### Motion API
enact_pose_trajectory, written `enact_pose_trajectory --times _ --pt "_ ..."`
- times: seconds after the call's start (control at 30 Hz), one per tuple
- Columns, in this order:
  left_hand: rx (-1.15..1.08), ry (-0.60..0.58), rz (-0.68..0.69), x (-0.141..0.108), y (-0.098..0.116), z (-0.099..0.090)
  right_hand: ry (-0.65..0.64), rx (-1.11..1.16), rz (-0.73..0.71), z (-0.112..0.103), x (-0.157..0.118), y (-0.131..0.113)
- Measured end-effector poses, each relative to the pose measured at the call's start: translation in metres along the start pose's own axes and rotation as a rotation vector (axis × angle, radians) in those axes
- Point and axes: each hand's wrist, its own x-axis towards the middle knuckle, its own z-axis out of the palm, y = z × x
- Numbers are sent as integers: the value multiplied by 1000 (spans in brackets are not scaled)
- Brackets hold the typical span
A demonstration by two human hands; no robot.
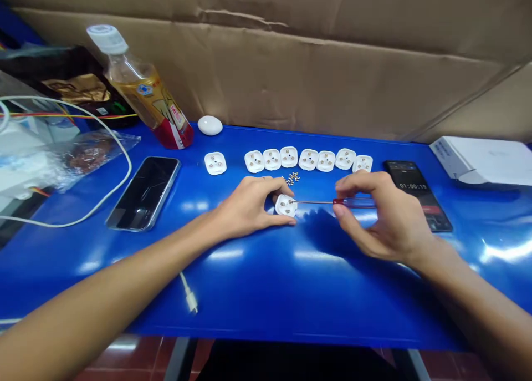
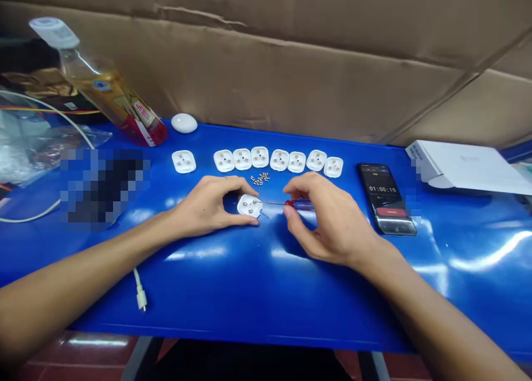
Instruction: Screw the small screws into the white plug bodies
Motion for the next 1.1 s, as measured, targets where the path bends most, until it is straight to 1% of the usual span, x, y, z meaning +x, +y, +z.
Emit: enact_pose_trajectory --times 0.07,0.17,0.3,0.4,0.47,0.57,0.63,0.7,0.77,0.83,0.9,1.0,1.1 --pt "-10 2 6 0 1 0 -9 -1 0 0 -1 0" --pt "-10 1 18 0 2 1 25 -52 1 2 -4 1" --pt "-2 -15 19 1 5 2 16 8 6 4 -6 1" --pt "6 -30 15 2 8 3 68 -15 46 5 -6 0" --pt "23 -30 11 3 9 3 77 -2 50 5 -5 1" --pt "34 -25 9 4 9 3 30 66 30 4 -5 3" --pt "35 -28 11 4 10 4 20 67 76 3 -5 3" --pt "40 -31 16 4 11 5 41 43 136 3 -5 3" --pt "46 -31 15 4 13 5 34 67 119 2 -5 3" --pt "49 -27 9 4 15 4 -9 120 72 1 -5 2" --pt "56 -37 13 4 17 3 -45 130 90 1 -4 2" --pt "82 -51 30 4 18 2 -28 78 154 0 -3 2" --pt "92 -49 30 4 18 2 -42 135 109 -2 -4 3"
